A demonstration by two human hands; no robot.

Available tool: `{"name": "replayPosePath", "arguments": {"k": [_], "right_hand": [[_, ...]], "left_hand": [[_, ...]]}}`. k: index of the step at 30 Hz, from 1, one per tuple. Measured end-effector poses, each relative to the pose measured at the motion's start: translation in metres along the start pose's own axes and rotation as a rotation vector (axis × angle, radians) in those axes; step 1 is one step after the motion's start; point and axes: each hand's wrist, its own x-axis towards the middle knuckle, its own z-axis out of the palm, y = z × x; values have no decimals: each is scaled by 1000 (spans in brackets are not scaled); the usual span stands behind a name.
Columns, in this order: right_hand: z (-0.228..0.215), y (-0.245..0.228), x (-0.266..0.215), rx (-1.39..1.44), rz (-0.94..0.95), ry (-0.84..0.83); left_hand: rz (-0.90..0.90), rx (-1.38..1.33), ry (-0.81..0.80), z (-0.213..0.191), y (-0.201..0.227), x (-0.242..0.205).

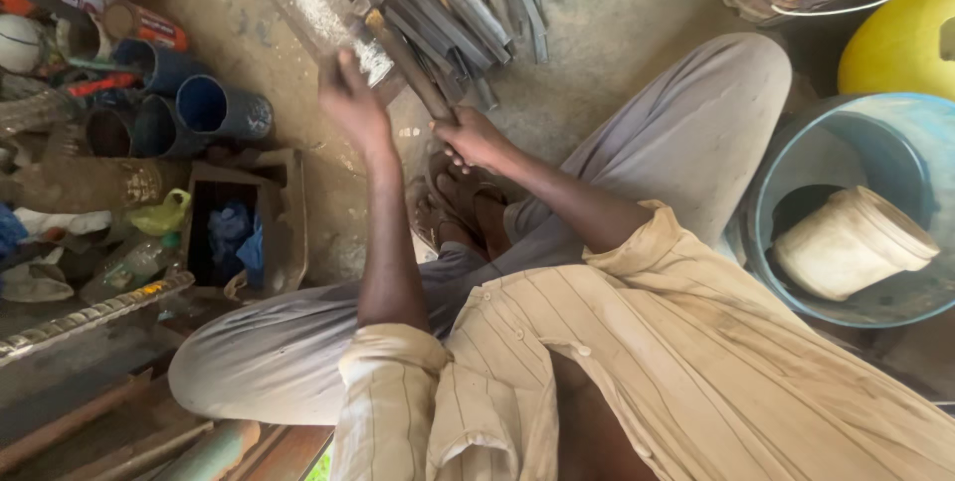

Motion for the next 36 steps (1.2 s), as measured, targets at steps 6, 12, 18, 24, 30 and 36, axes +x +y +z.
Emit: {"name": "replayPosePath", "arguments": {"k": [6, 12, 18, 24, 30, 36], "right_hand": [[11, -10, -4, 51, 83, -17], [13, 8, 6, -117, -54, 19], [9, 40, 30, -246, -217, 136], [14, 29, -1, -677, -515, 225], [14, 20, -14, -630, 7, 60], [-5, 54, 11, -694, -159, 82]], "left_hand": [[-300, 500, 95, -66, -130, -72], [-467, 560, 220, -50, -205, -82], [-420, 566, 198, -32, -209, -41], [-347, 732, 88, -17, -204, 4], [-405, 847, -21, -15, -196, 11], [-580, 837, -44, -13, -194, 24]]}}
